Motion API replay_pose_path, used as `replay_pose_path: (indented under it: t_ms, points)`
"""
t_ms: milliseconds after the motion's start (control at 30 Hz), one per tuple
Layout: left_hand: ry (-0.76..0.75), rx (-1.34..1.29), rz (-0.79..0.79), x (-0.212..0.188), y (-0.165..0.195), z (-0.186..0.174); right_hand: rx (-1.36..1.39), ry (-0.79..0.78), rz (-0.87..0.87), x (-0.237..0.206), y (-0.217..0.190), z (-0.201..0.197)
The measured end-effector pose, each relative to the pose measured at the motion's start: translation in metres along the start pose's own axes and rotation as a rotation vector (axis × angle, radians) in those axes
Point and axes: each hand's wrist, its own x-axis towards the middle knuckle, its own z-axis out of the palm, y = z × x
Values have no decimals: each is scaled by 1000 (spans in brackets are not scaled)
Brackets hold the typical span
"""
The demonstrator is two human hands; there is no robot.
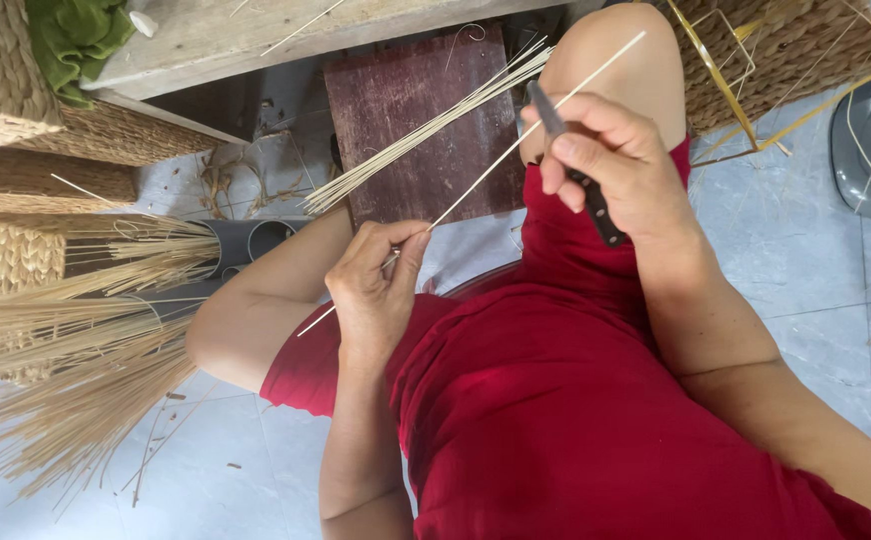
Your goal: The person sits on the floor holding thin bamboo sticks and runs a small knife along each stick to split and trim it into narrow strips, placing finished sticks on a board and reaching for new ones from a pile.
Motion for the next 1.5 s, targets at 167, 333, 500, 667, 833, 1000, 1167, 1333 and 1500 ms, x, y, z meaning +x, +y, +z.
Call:
replay_pose_path:
  t_ms: [167, 333, 500, 667, 833, 1000, 1167, 1333, 1500]
  points:
    - [12, 14, -3, -15, 0, -14, 62, 156, -28, -10, -2, -20]
    - [52, 36, 47, -28, -3, -25, 173, 193, -125, -15, 0, -43]
    - [122, 27, -72, -35, -4, -28, 127, 155, -139, -24, -8, -37]
    - [129, -12, -48, -37, 0, -12, -137, -73, 46, -35, -2, 19]
    - [71, -59, 1, -34, 7, -1, -155, -368, 155, -29, 14, 59]
    - [63, -3, -35, -33, 11, 1, -132, -321, 129, -28, 22, 60]
    - [79, 16, -9, -34, 9, 0, -79, -250, 151, -28, 16, 50]
    - [89, -11, -8, -39, 7, -4, 32, -144, 119, -29, 6, 39]
    - [105, -3, 23, -43, 7, -6, 67, -137, 63, -29, 4, 26]
